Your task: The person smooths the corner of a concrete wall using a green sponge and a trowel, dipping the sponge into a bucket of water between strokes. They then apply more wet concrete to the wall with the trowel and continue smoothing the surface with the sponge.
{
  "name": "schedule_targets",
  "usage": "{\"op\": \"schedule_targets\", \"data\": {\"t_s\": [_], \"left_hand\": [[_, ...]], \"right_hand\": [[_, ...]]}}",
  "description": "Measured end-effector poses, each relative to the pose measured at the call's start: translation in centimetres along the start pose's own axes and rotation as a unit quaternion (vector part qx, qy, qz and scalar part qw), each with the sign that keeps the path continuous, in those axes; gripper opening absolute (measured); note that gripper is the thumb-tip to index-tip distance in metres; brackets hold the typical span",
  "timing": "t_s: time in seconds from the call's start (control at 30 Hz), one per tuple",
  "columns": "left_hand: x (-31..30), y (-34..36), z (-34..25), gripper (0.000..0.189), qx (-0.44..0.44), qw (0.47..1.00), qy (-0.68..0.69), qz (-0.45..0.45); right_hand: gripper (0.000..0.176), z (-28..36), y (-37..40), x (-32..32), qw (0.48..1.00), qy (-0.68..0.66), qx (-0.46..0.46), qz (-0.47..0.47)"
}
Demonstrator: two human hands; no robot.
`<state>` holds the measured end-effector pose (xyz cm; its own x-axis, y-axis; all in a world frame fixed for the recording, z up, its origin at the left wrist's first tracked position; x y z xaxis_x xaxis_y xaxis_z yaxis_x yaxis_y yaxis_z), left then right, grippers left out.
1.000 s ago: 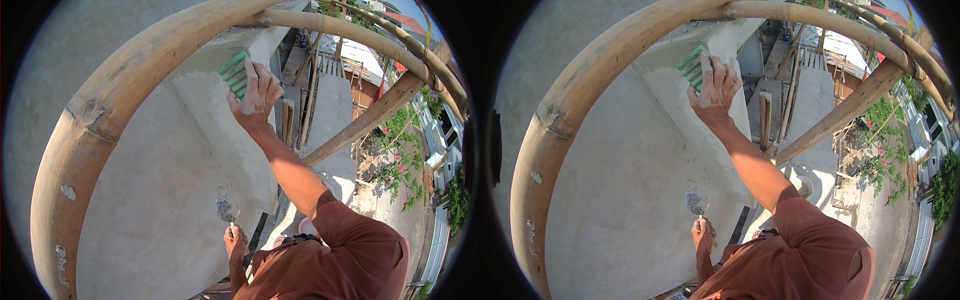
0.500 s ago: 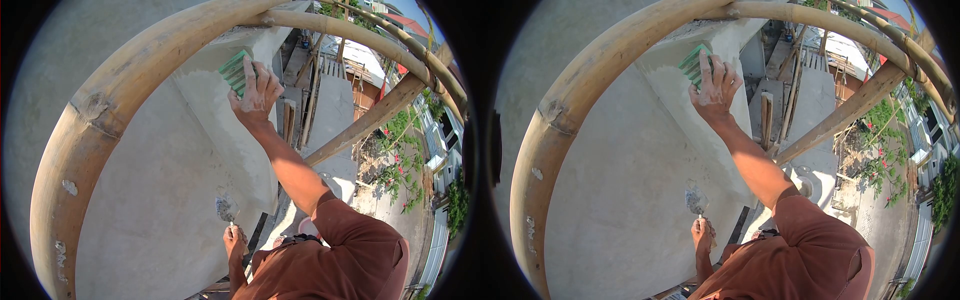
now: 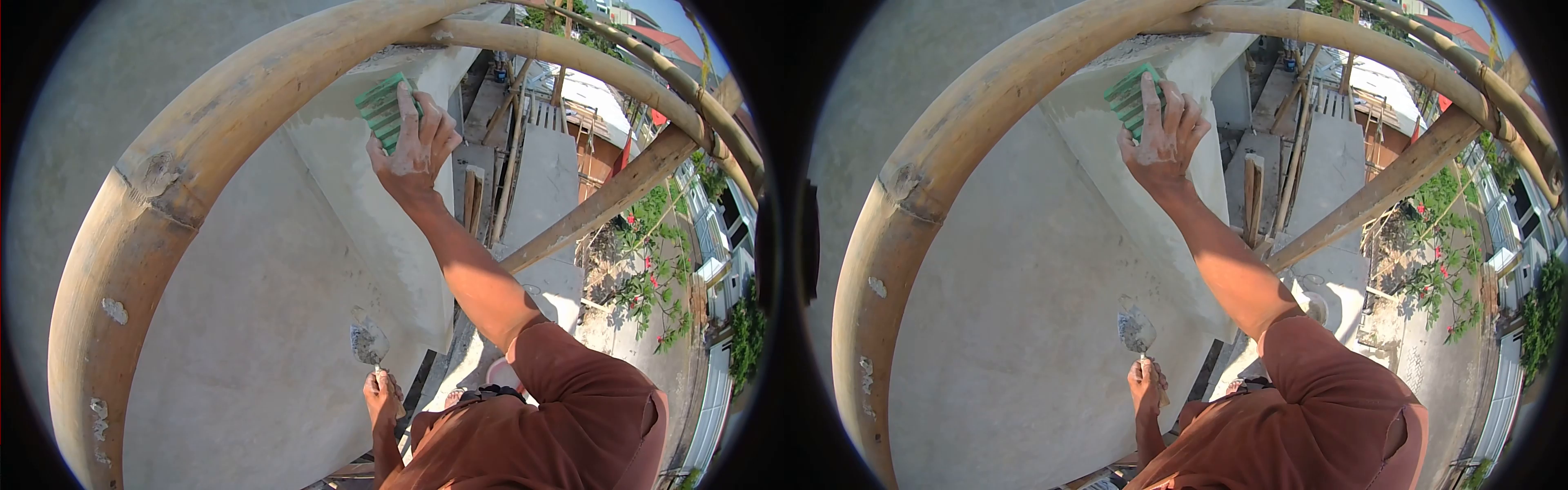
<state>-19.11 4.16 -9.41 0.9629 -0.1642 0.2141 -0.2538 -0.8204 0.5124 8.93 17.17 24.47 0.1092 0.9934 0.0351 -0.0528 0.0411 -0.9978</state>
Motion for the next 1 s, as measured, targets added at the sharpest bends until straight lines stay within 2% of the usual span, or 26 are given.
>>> {"op": "schedule_targets", "data": {"t_s": [0.07, 0.13, 0.23, 0.27, 0.33, 0.47, 0.57, 0.67, 0.7, 0.87, 1.0], "left_hand": [[0.1, 0.0, -0.2, 0.02, 0.002, 1.0, -0.002, 0.005], [0.4, 0.0, -0.6, 0.02, 0.0, 1.0, -0.004, 0.003], [0.3, 0.4, -0.8, 0.021, -0.001, 1.0, -0.011, 0.005], [0.3, 0.5, -0.8, 0.022, -0.001, 1.0, -0.013, 0.01], [0.2, 0.4, -0.7, 0.021, 0.004, 1.0, -0.012, 0.004], [0.0, 0.1, -0.3, 0.021, 0.006, 1.0, -0.007, -0.008], [0.0, -0.1, -0.3, 0.022, 0.007, 1.0, -0.013, -0.009], [-0.4, -0.2, -0.2, 0.024, 0.008, 1.0, -0.009, -0.008], [-0.4, 0.2, -0.3, 0.024, 0.009, 1.0, -0.011, -0.01], [-0.7, 0.3, -0.5, 0.025, 0.008, 1.0, -0.013, -0.018], [-0.8, -0.1, -0.5, 0.026, 0.004, 1.0, -0.014, -0.02]], "right_hand": [[0.088, 0.3, 0.4, 0.5, 1.0, 0.014, -0.01, 0.012], [0.087, 1.1, 1.7, 1.2, 0.995, -0.027, -0.016, 0.093], [0.087, 1.6, 2.5, 1.2, 0.99, -0.064, -0.003, 0.124], [0.087, 1.5, 2.4, 1.3, 0.99, -0.066, -0.002, 0.123], [0.086, 1.0, 1.0, 0.3, 0.999, -0.045, 0.0, 0.017], [0.085, 0.6, -0.5, 0.8, 1.0, -0.021, 0.022, -0.001], [0.085, 1.4, 0.8, 2.2, 0.998, -0.047, 0.004, 0.039], [0.085, 2.4, 3.2, 3.5, 0.987, -0.088, 0.011, 0.135], [0.085, 2.3, 3.1, 3.3, 0.987, -0.089, 0.014, 0.134], [0.086, 1.1, 0.0, 2.2, 0.998, -0.049, 0.029, -0.006], [0.086, 1.4, 0.2, 3.2, 0.999, -0.047, 0.007, 0.021]]}}
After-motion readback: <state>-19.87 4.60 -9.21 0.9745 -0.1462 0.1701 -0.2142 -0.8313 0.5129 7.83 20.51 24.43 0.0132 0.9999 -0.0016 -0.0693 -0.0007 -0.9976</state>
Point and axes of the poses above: each hand's wrist, its own y-axis away from the middle knuckle, its own x-axis out of the palm, z = x × y, the point moved 4 cm from there along -y, towards the middle knuckle, and after that the axes turned 13 degrees about -x, right-handed, at the moved point
